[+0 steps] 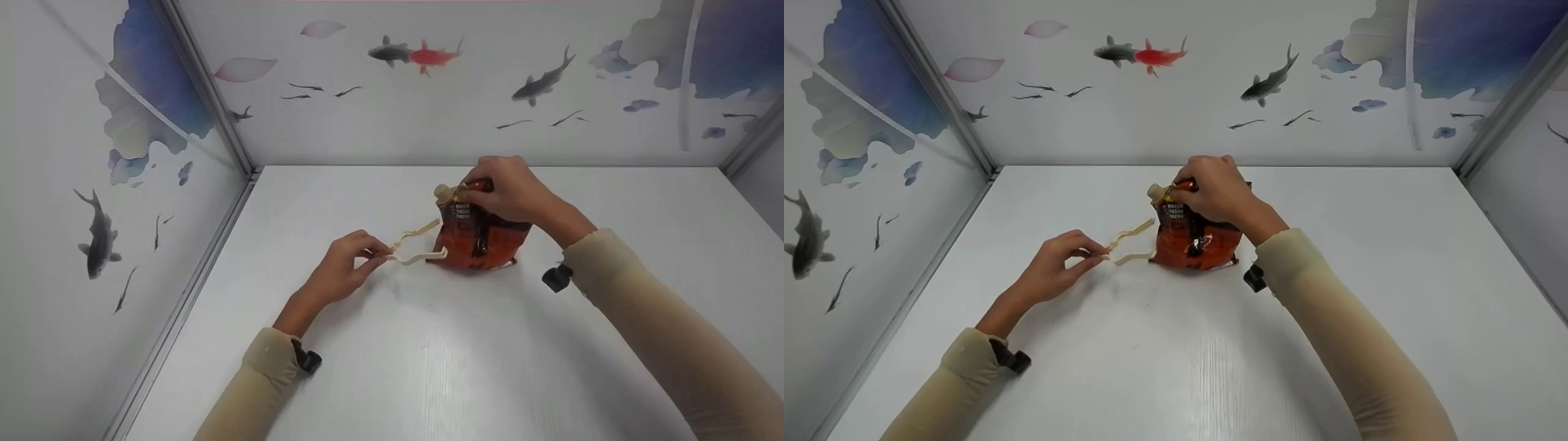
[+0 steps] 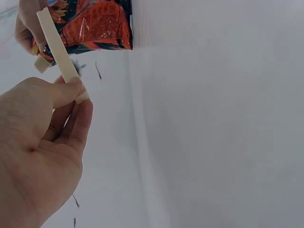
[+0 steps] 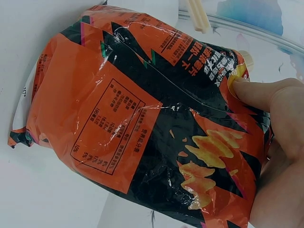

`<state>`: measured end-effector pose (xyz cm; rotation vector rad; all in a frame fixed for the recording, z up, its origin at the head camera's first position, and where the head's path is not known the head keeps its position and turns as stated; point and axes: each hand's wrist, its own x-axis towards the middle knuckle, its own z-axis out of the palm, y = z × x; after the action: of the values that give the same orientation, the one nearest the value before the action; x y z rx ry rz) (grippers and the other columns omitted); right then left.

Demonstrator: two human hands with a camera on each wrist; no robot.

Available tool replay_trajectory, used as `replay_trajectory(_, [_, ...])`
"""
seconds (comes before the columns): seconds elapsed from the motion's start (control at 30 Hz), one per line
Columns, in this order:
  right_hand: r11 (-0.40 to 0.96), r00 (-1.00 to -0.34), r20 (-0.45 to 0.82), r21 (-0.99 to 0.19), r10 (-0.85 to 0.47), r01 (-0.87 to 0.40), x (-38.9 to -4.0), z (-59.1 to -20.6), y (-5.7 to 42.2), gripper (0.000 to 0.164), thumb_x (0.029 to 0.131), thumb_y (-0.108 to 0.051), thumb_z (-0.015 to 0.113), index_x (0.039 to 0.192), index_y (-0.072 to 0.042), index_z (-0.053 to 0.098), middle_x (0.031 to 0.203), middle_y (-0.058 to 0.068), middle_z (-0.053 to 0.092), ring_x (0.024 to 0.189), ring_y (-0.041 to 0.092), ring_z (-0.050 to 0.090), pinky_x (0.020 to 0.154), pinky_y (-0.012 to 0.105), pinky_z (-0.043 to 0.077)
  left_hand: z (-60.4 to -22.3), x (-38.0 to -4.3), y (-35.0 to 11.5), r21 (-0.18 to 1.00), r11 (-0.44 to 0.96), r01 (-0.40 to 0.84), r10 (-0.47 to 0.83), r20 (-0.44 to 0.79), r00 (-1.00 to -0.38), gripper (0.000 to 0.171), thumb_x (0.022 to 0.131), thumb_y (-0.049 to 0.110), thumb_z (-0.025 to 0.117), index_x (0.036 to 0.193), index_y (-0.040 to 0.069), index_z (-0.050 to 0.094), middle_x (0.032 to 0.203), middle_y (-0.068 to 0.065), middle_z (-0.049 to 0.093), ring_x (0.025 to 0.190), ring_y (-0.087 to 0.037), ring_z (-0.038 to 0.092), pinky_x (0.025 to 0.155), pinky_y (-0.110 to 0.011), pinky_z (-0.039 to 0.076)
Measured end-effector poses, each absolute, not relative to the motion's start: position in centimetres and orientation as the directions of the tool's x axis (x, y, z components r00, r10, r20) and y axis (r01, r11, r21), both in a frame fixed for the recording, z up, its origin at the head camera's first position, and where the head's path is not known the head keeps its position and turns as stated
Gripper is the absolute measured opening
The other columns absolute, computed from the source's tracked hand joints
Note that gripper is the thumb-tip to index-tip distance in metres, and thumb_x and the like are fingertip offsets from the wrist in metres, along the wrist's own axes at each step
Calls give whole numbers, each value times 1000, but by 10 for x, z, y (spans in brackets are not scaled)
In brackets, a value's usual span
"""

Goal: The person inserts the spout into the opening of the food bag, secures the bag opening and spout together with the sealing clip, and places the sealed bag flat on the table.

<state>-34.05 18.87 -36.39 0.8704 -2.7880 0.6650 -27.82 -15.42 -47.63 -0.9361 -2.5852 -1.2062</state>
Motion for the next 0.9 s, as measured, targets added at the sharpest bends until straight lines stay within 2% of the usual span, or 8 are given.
replay_trajectory(0.37, [735,-827,244,-380,-507,-562,-341,-364,189,17,102,-25,77,111,-13,86,95,5,73,88,20,63,74,36,53,-476,-284,-148,644,544,537,391,372,-842,15,103,7,74,116,12,77,108,-4,71,105,-12,72,94,-26,64])
replay_trajectory(0.67, [747,-848,200,-403,-491,-528,-341,-362,189,18,102,-26,77,113,-15,86,95,3,70,88,21,60,73,35,53,-472,-288,-129,650,555,520,322,408,-854,16,103,9,74,118,13,76,109,-3,70,107,-10,71,96,-25,63])
replay_trajectory(0.9, [738,-838,213,-399,-503,-545,-342,-362,189,17,102,-25,77,112,-15,86,93,3,70,87,20,60,71,35,51,-471,-295,-117,657,551,514,291,426,-857,16,104,13,73,121,13,76,113,-2,71,110,-9,71,98,-20,61])
